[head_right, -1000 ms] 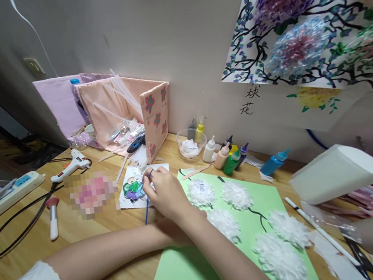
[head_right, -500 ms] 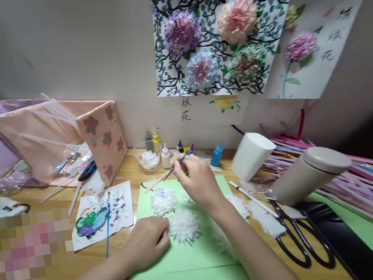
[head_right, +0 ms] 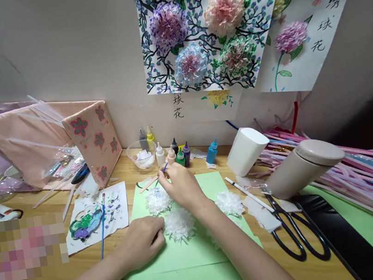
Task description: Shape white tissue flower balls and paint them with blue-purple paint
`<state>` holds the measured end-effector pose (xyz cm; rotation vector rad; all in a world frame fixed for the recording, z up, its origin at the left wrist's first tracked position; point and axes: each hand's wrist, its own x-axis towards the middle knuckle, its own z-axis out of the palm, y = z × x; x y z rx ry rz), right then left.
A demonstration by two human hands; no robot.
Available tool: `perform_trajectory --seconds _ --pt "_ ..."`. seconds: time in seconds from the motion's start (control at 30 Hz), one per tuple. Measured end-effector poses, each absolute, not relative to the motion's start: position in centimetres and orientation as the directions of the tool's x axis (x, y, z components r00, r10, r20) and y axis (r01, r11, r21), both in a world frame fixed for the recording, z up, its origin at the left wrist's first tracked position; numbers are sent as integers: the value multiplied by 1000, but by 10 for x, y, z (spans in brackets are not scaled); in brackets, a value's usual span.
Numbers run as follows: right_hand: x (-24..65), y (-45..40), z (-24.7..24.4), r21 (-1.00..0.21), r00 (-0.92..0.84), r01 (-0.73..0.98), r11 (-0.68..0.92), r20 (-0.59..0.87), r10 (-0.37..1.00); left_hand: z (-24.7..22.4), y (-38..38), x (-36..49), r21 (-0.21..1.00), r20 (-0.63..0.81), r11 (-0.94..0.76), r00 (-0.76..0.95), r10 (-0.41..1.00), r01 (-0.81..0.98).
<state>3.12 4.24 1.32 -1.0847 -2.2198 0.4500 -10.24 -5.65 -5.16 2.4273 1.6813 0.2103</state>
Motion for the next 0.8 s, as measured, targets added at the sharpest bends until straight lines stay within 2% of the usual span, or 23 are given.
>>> perform_trajectory --seconds 0.53,0.7,0.8 --pt "36 46 15 -572 -462 567 593 375 804 -46 -56 -101 247 -28 -334 351 936 910" --pt "31 36 20 -646 -445 434 627 452 773 -46 -57 -104 258 -50 -310 333 941 915" --pt "18 13 17 -707 -458 316 633 471 754 -46 -58 -101 334 -74 -296 338 938 895"
